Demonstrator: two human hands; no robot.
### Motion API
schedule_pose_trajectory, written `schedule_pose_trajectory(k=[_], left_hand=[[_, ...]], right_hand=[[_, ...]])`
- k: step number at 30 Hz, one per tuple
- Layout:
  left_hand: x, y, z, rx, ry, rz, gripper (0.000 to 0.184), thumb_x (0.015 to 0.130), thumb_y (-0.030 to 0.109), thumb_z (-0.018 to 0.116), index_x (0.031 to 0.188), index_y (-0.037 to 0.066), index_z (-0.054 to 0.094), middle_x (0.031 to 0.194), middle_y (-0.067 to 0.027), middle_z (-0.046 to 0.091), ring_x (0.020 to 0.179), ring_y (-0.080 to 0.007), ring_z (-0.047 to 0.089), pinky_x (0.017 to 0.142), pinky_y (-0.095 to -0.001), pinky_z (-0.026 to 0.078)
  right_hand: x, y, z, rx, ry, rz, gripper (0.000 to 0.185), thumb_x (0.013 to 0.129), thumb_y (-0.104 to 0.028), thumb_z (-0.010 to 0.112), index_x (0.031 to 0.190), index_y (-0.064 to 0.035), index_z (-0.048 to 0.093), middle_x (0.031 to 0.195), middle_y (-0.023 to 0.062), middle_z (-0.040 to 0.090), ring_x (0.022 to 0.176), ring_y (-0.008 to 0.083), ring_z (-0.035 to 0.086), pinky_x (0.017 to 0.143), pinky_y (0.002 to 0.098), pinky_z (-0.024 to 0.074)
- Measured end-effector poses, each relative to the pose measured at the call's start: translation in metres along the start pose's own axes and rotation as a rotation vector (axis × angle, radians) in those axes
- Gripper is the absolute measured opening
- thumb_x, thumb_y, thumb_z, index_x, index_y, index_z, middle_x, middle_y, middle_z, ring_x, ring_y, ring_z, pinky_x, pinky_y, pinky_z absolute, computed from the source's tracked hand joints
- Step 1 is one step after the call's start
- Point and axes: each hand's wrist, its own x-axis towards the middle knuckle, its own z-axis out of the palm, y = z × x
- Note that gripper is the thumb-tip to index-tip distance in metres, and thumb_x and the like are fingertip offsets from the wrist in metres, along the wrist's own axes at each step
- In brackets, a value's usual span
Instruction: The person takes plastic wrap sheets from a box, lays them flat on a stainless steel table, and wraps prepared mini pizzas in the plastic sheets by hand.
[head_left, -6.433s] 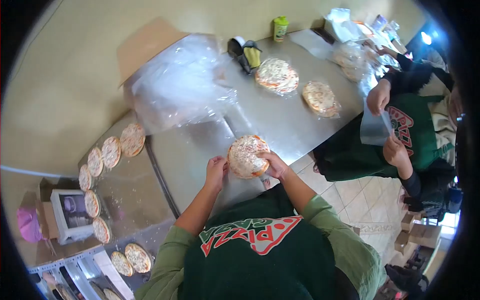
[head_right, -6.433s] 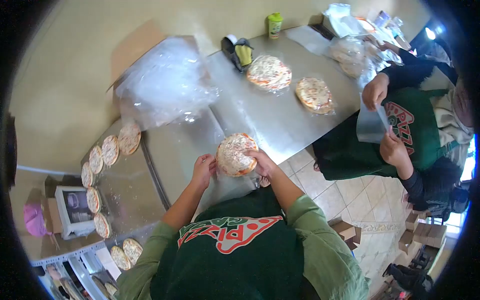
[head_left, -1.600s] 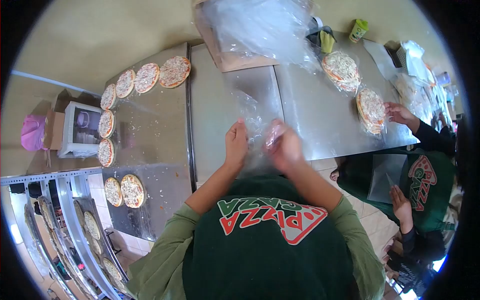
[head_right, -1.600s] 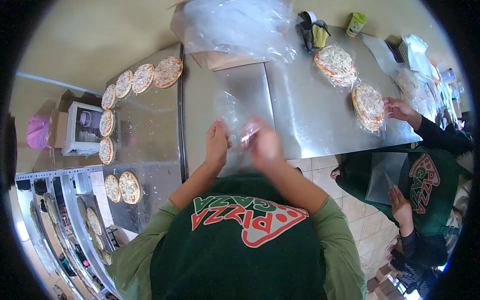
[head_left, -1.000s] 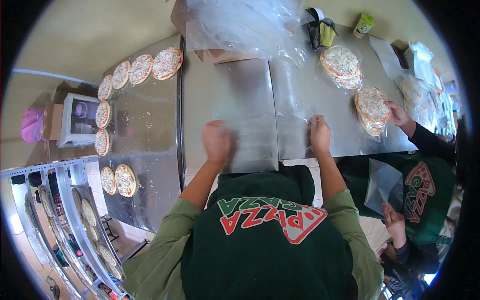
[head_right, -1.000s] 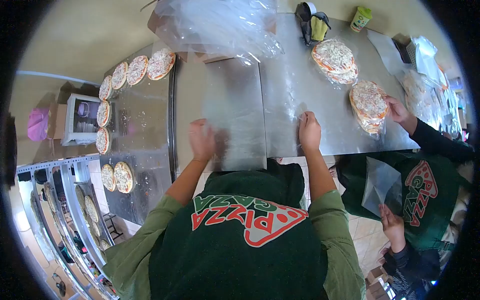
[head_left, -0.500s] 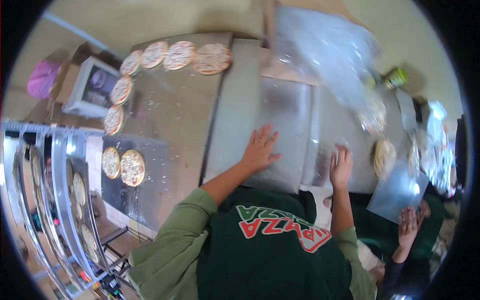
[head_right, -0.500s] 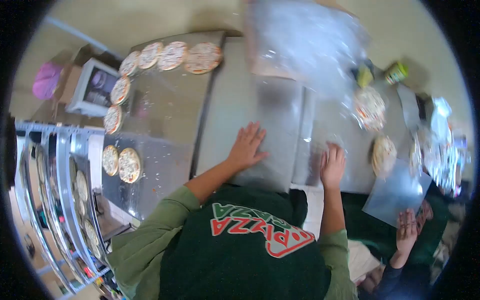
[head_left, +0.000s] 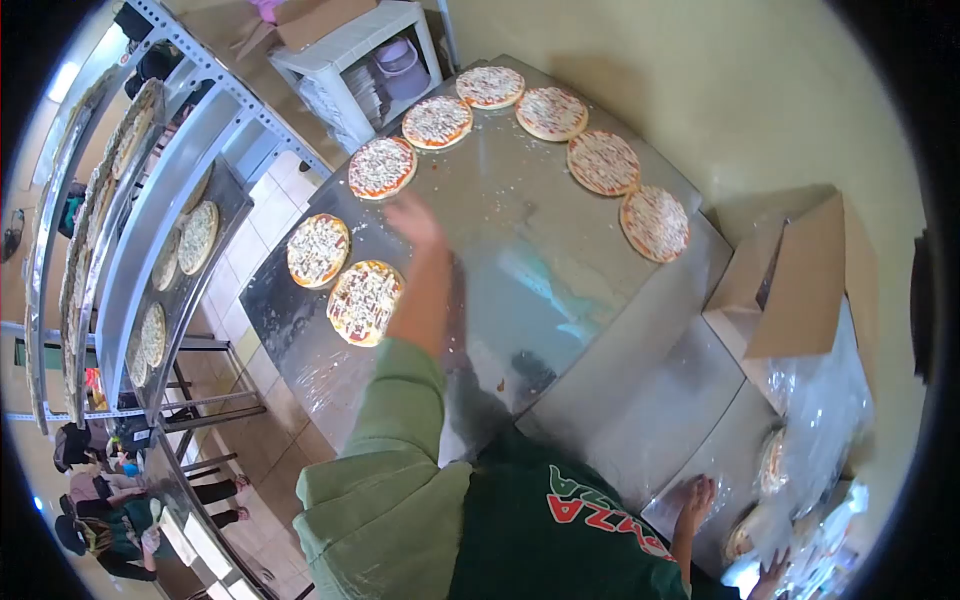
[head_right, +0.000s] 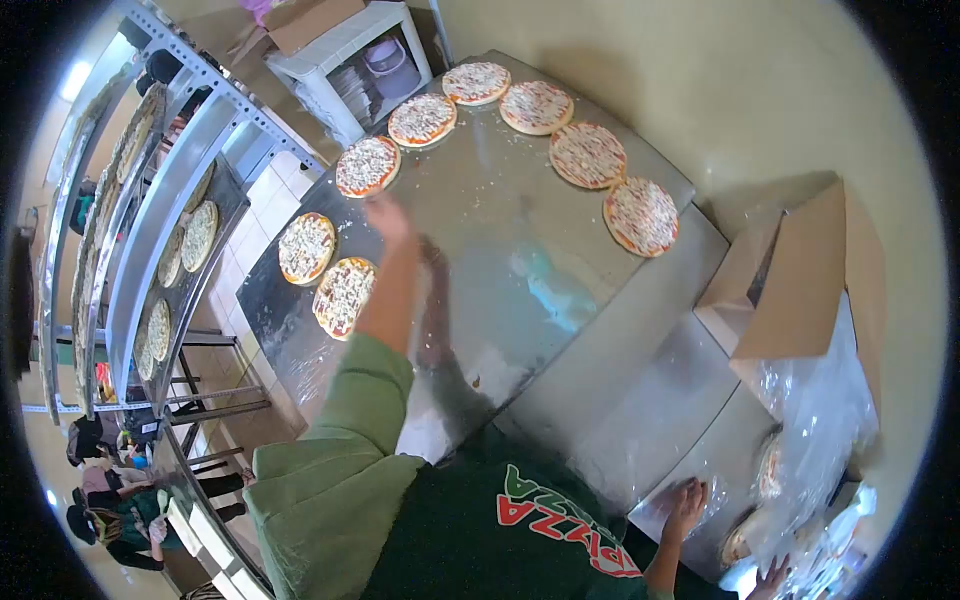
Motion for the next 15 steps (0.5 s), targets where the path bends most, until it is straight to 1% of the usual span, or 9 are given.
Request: schedule_pose_trajectory(k=[1,3,4,6,9,10,13,14,15], left_hand=[[0.044,-0.014,-0.001,0.288,0.288,-0.016,0.044,0.09,0.036,0.046,0.092,-0.007,0.054,0.084,-0.0137,0.058,0.073,-0.0289,0.052,0.068,-0.0349,0.043],[0.114,-0.042,-0.014,-0.409,0.136,-0.497,0.065,0.087,0.058,0.035,0.092,-0.004,0.055,0.088,-0.0095,0.057,0.077,-0.0243,0.049,0.07,-0.0354,0.041],[0.117,-0.023,-0.015,-0.363,0.182,-0.724,0.072,0.084,0.064,0.03,0.094,-0.003,0.055,0.092,-0.0081,0.056,0.08,-0.0233,0.048,0.072,-0.0371,0.04],[0.118,0.052,-0.023,-0.254,0.271,-1.174,0.088,0.077,0.076,0.02,0.097,-0.002,0.054,0.099,-0.0054,0.053,0.086,-0.0211,0.045,0.074,-0.0405,0.038],[0.138,0.011,-0.029,-0.513,0.089,-1.086,0.103,0.069,0.084,0.011,0.112,-0.002,0.048,0.114,-0.0075,0.048,0.096,-0.0223,0.043,0.083,-0.0467,0.034],[0.135,0.003,-0.028,-0.667,-0.016,-0.991,0.105,0.069,0.084,0.01,0.129,0.002,0.037,0.128,-0.0099,0.041,0.111,-0.0263,0.041,0.096,-0.0484,0.029],[0.116,-0.006,-0.018,-1.006,-0.127,-0.867,0.106,0.068,0.084,0.009,0.137,0.005,0.025,0.138,-0.0118,0.032,0.126,-0.0296,0.031,0.105,-0.0494,0.02],[0.107,-0.006,-0.019,-1.118,-0.236,-0.787,0.107,0.066,0.085,0.006,0.139,0.008,0.021,0.144,-0.0109,0.023,0.132,-0.0311,0.02,0.105,-0.0547,0.016],[0.094,0.0,-0.02,-1.153,-0.259,-0.781,0.107,0.065,0.086,0.005,0.139,0.009,0.022,0.144,-0.0109,0.022,0.132,-0.032,0.02,0.105,-0.0565,0.016]], right_hand=[[0.002,0.0,0.001,0.01,-0.012,0.012,0.045,0.088,-0.036,0.048,0.123,-0.0088,0.049,0.134,0.0173,0.035,0.124,0.0328,0.035,0.102,0.0389,0.0289],[0.006,-0.003,0.002,-0.009,-0.017,0.042,0.045,0.088,-0.034,0.049,0.123,-0.0062,0.048,0.133,0.0174,0.036,0.123,0.0322,0.035,0.101,0.0389,0.0294],[0.008,-0.004,0.002,-0.023,-0.019,0.062,0.045,0.087,-0.033,0.05,0.123,-0.0057,0.047,0.133,0.0174,0.036,0.123,0.0321,0.035,0.101,0.0389,0.0296],[0.01,-0.006,0.002,-0.067,-0.018,0.06,0.044,0.087,-0.03,0.052,0.123,-0.005,0.047,0.131,0.0171,0.038,0.122,0.032,0.036,0.1,0.039,0.0304],[0.014,-0.004,0.001,-0.104,-0.021,0.015,0.044,0.085,-0.026,0.054,0.122,-0.0046,0.046,0.126,0.0163,0.04,0.118,0.0315,0.039,0.098,0.0392,0.0322],[0.015,-0.004,0.001,-0.084,-0.031,0.015,0.044,0.085,-0.025,0.055,0.122,-0.0045,0.046,0.125,0.016,0.041,0.116,0.0313,0.04,0.097,0.0392,0.0328],[0.019,0.001,0.003,-0.079,-0.016,0.067,0.043,0.084,-0.024,0.056,0.121,-0.0045,0.046,0.121,0.0158,0.043,0.112,0.031,0.043,0.095,0.0391,0.0345],[0.019,0.005,0.004,-0.086,-0.006,0.094,0.043,0.084,-0.025,0.056,0.121,-0.0045,0.047,0.12,0.0158,0.044,0.11,0.0309,0.044,0.094,0.039,0.035],[0.018,0.007,0.003,-0.108,0.009,0.097,0.043,0.083,-0.025,0.056,0.121,-0.0046,0.047,0.119,0.016,0.045,0.11,0.0311,0.044,0.094,0.0391,0.035]])
